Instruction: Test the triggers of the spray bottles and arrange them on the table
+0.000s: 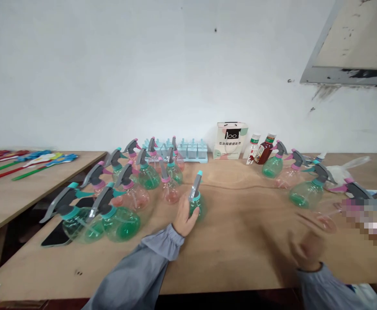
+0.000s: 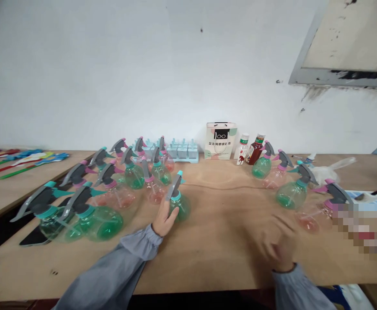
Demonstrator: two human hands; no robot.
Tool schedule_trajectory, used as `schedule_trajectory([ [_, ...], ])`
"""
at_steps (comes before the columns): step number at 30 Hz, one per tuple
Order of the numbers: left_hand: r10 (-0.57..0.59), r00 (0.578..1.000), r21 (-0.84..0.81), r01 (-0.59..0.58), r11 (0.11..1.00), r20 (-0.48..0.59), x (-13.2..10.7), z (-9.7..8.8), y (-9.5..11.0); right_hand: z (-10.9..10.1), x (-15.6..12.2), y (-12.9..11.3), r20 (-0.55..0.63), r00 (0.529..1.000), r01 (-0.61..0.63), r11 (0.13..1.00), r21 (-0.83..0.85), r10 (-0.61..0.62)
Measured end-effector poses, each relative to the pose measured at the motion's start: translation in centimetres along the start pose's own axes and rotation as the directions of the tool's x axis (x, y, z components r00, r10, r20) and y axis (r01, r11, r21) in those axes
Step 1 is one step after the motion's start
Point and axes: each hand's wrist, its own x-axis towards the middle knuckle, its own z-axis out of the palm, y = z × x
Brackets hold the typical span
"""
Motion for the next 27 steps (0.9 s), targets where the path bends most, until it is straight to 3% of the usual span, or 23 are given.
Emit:
schedule_trajectory([
  [1,-0.005,1.0,-0.014,0.005,1.0,0.024,-0.2,0.3,0.5,1.4,-0.9,-2.5,0.133,0.982,0.116,0.987,0.116,-0.131],
  [4,-0.01,0.997,-0.024,0.012,1.0,0.076,-0.8,1.1,2.1,6.1,-2.6,-9.0,0.346,0.911,0.103,0.937,0.334,-0.223],
  [7,0.036,0.992,-0.007,-0.036,0.999,0.123,-1.3,1.8,3.2,10.1,-3.2,-13.4,0.468,0.864,-0.052,0.89,0.454,-0.188],
  [10,0.172,0.976,0.024,-0.177,0.984,0.135,-1.6,1.7,3.2,12.6,-3.0,-16.1,0.515,0.851,-0.228,0.814,0.534,-0.1],
  [13,0.229,0.971,0.049,-0.232,0.971,0.073,-1.4,0.6,2.5,14.1,-1.9,-17.3,0.555,0.828,-0.309,0.765,0.565,-0.076],
  [16,0.174,0.977,0.112,-0.16,0.981,-0.127,-0.4,-1.4,1.1,15.3,0.1,-17.4,0.633,0.76,-0.341,0.741,0.579,-0.145],
  [19,0.066,0.895,0.158,0.005,0.987,-0.441,1.2,-3.3,-1.0,16.4,2.3,-16.7,0.704,0.68,-0.401,0.698,0.593,-0.207],
  [21,-0.066,0.837,0.126,0.159,0.979,-0.544,2.1,-4.0,-2.8,17.2,3.5,-16.2,0.75,0.631,-0.482,0.658,0.579,-0.198],
  [24,-0.299,0.82,0.11,0.397,0.911,-0.488,2.7,-4.1,-5.4,18.1,4.9,-15.9,0.822,0.545,-0.659,0.523,0.542,-0.164],
  [27,-0.418,0.831,0.119,0.488,0.865,-0.367,2.5,-3.6,-7.4,18.4,5.8,-16.1,0.883,0.412,-0.807,0.36,0.469,-0.226],
])
